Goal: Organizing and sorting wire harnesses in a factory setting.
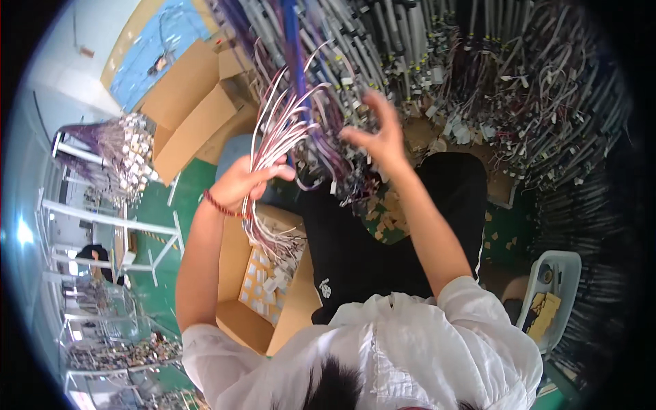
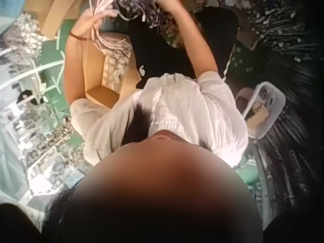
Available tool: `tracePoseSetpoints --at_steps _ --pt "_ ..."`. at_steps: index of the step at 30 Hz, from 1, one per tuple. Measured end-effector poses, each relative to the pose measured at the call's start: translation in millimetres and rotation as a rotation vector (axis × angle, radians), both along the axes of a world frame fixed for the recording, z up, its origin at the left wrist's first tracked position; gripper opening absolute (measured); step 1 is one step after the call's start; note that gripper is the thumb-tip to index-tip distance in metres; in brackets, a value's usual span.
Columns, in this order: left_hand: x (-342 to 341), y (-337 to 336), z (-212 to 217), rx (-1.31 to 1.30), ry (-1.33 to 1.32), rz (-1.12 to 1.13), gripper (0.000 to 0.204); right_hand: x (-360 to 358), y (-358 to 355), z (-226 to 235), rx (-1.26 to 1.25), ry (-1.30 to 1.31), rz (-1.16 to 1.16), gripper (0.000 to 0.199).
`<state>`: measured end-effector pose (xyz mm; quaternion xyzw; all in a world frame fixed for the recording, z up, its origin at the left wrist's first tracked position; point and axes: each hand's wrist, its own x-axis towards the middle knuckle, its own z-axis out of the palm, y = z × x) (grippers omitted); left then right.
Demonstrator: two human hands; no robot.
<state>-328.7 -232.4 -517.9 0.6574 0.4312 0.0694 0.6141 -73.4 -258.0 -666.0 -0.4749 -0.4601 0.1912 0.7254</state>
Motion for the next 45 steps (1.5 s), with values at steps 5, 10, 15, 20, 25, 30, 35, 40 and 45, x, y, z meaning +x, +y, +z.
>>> tracePoseSetpoints --at_steps 5,10,15,20,25,30,35,40,45 --pt "27.0 4.0 10.7 0.111 -0.020 -0.189 0.037 55.9 44.3 9.9 -0.018 -0.015 0.078 0.106" --pt "54.9 21.0 -11.0 0.116 -0.120 -0.163 0.028 37.8 54.2 2.5 -0.275 0.127 0.938 0.115" --pt "65.5 34.8 -34.7 0.062 -0.254 -0.113 0.031 5.9 34.3 14.8 -0.286 0.009 0.841 0.100" --pt "99.6 26.8 -45.6 0.059 -0.336 -0.222 0.035 5.8 48.7 -23.8 -0.095 -0.133 0.356 0.067" --pt "41.6 26.2 -51.8 0.053 0.033 -0.217 0.031 53.1 41.0 -23.5 -0.268 -0.516 -0.032 0.040" --pt "9.8 -19.4 -81.0 -0.074 -0.015 -0.137 0.022 93.7 21.9 -31.7 -0.299 -0.447 -0.049 0.032" --pt "-4.6 -35.3 -124.0 -0.190 -0.162 0.025 0.022 89.0 25.5 -27.0 -0.231 -0.363 0.056 0.035" --pt "10.2 -45.9 -215.0 0.396 -0.009 0.159 0.032 78.4 43.6 -54.9 -0.225 -0.339 -0.045 0.026" --pt "48.6 -40.5 -247.3 0.433 -0.008 0.222 0.036 79.4 60.0 -60.3 -0.430 -0.398 -0.056 0.015"
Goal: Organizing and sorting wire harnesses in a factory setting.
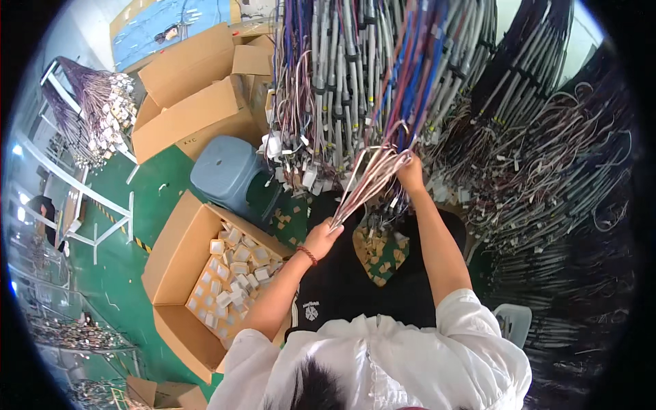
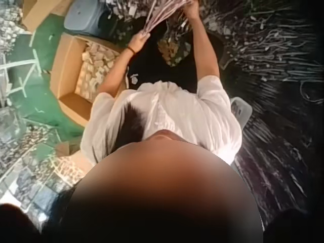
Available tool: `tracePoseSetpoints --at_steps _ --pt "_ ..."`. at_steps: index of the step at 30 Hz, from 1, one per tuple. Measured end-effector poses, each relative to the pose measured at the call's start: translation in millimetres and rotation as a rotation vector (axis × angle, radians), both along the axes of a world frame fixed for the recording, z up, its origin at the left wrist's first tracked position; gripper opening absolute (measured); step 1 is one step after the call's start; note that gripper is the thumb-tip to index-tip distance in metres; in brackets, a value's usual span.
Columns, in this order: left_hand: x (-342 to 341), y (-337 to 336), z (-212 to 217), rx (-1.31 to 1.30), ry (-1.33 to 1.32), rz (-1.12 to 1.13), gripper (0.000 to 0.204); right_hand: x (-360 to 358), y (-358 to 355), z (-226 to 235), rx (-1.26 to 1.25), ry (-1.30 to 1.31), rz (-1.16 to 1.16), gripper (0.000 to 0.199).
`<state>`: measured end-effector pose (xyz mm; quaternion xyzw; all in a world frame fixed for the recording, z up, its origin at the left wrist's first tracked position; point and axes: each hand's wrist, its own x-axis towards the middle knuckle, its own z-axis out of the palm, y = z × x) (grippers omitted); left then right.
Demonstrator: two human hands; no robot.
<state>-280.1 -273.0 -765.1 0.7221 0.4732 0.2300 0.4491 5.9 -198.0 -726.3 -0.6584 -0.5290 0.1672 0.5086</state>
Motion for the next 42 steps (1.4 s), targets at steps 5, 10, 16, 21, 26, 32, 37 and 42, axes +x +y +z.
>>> tracePoseSetpoints --at_steps 5,10,16,21,26,32,37,42 --pt "-12.0 14.3 19.8 0.087 -0.019 -0.036 0.042 0.3 -19.4 -7.7 0.002 0.028 0.041 0.057" --pt "-4.6 59.0 28.2 -0.109 -0.267 -0.147 0.037 -62.3 -46.1 8.8 0.163 0.547 -0.138 0.051" --pt "-5.3 92.0 19.5 -0.372 -0.443 -0.186 0.022 -126.0 -40.9 -8.7 -0.184 1.051 0.197 0.044" --pt "-8.2 113.8 12.9 -0.288 -0.382 -0.218 0.018 -129.4 -30.7 -31.7 -0.014 1.218 0.093 0.020" --pt "-9.2 126.0 -2.5 -0.119 -0.297 -0.213 0.032 -126.5 -30.1 -44.9 -0.066 1.495 0.060 0.017" --pt "-1.3 134.0 7.9 -0.041 -0.210 -0.103 0.026 -111.2 -49.8 -44.3 -0.011 1.421 0.029 0.016" --pt "3.9 156.6 -7.7 0.281 0.217 0.033 0.028 -136.4 -86.3 -15.2 -0.208 1.074 0.484 0.010" --pt "1.8 188.2 -30.3 0.341 0.322 0.094 0.034 -153.1 -122.4 25.2 -0.093 1.207 0.632 0.014"
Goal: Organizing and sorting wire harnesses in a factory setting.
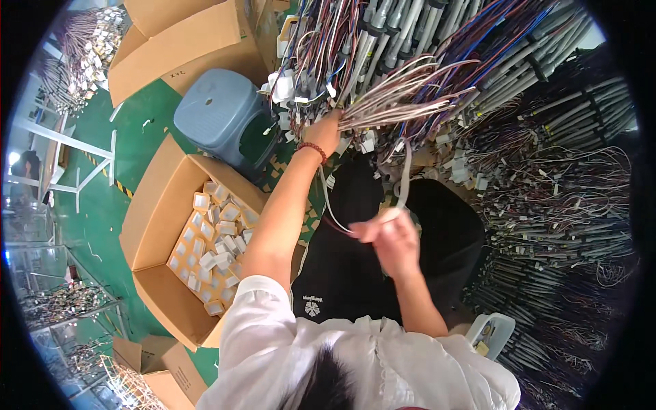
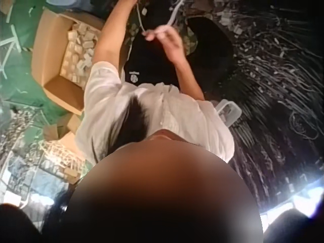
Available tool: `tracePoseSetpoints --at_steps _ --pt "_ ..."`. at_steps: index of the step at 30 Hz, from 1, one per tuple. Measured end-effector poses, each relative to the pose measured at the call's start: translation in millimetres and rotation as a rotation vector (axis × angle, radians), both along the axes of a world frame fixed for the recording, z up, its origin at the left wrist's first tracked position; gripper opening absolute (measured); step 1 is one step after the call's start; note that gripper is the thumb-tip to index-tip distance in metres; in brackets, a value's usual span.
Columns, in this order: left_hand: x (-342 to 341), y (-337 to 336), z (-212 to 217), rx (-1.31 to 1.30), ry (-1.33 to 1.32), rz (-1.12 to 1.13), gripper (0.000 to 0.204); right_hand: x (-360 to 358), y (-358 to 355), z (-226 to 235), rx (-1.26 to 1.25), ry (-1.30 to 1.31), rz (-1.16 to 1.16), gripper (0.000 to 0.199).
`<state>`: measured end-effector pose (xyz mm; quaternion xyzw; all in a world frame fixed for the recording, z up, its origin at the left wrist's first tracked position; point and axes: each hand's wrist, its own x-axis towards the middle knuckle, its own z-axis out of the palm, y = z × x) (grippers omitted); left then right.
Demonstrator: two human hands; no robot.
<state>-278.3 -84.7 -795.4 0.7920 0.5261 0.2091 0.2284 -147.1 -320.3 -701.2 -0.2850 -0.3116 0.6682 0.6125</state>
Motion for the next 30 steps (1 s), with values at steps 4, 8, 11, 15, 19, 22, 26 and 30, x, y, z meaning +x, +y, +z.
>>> tracePoseSetpoints --at_steps 4,8,11,15,19,22,26,30 --pt "-0.8 4.8 10.3 -0.054 0.046 -0.012 0.035 47.5 7.2 -17.1 -0.250 0.409 -0.203 0.026" --pt "-1.1 13.0 -5.6 -0.209 -0.015 -0.097 0.034 6.9 -31.7 -44.8 -0.395 0.146 -0.038 0.022" --pt "10.9 3.3 2.0 -0.146 -0.008 -0.106 0.034 -2.9 -40.0 -45.9 -0.440 -0.089 0.130 0.019" --pt "17.2 -15.3 -13.7 0.031 0.112 -0.185 0.033 2.6 -39.8 -26.6 -0.384 -0.113 0.036 0.016" --pt "26.0 -25.6 -21.5 0.011 0.026 -0.155 0.030 25.7 -37.0 -24.9 -0.417 0.266 -0.167 0.014" --pt "38.7 -30.9 -30.5 0.055 0.064 -0.137 0.028 9.8 -59.5 -60.0 -0.634 0.455 -0.050 0.014" --pt "40.8 -34.7 -32.5 0.086 0.192 -0.097 0.032 -3.6 -73.8 -51.9 -0.611 0.280 0.043 0.013" --pt "32.1 -28.7 -47.4 0.020 0.198 -0.049 0.033 6.9 -69.8 -52.4 -0.547 0.257 0.025 0.013"
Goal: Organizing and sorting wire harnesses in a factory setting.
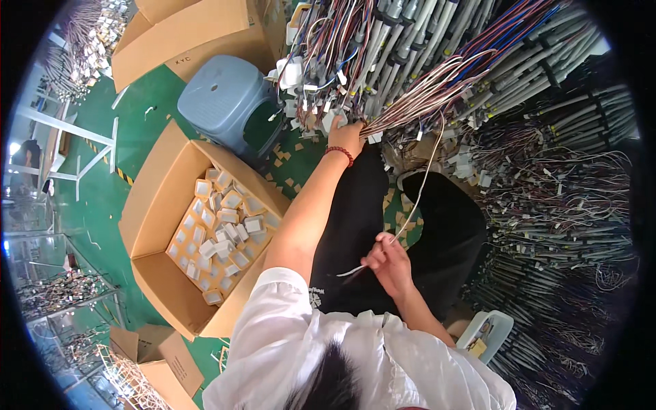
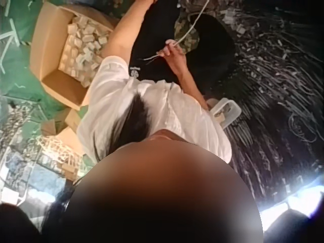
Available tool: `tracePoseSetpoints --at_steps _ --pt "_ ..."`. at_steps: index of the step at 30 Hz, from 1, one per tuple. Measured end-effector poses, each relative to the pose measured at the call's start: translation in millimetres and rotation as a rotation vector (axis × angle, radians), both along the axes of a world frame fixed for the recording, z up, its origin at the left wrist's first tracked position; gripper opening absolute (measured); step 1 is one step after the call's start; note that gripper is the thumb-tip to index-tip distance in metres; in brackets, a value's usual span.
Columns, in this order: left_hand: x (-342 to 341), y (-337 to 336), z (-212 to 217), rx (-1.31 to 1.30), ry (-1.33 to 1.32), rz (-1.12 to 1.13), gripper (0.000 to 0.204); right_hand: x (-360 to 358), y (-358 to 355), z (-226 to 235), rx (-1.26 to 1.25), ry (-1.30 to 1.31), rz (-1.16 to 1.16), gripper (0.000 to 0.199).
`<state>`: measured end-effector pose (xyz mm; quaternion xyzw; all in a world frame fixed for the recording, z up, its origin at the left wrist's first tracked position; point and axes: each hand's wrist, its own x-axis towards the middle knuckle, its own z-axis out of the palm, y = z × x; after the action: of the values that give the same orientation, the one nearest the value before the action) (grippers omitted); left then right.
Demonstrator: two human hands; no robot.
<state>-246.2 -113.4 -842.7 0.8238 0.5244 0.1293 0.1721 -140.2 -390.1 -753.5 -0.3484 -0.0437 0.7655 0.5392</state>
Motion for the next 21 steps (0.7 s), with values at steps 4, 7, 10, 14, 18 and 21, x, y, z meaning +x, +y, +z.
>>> tracePoseSetpoints --at_steps 4,7,10,14,18,21 --pt "6.3 0.1 5.7 -0.025 -0.018 -0.047 0.029 13.0 -2.1 -11.4 -0.137 0.089 -0.229 0.012" --pt "2.8 -3.3 15.8 -0.077 0.089 -0.087 0.026 7.0 -16.3 -18.9 -0.182 0.066 -0.131 0.012" --pt "-11.1 -2.7 1.1 0.109 -0.131 0.020 0.018 12.8 -20.3 -24.8 -0.121 0.061 -0.078 0.013" --pt "-16.6 -11.2 10.3 0.002 -0.096 0.068 0.020 21.9 -4.3 -8.3 -0.113 -0.129 -0.212 0.024" --pt "-12.5 -10.2 7.9 0.005 0.072 -0.087 0.026 28.8 -2.3 -14.1 -0.188 -0.092 -0.180 0.025" --pt "1.5 -9.4 9.8 -0.063 0.129 -0.103 0.028 22.1 -15.3 -25.3 -0.189 -0.145 -0.103 0.024"
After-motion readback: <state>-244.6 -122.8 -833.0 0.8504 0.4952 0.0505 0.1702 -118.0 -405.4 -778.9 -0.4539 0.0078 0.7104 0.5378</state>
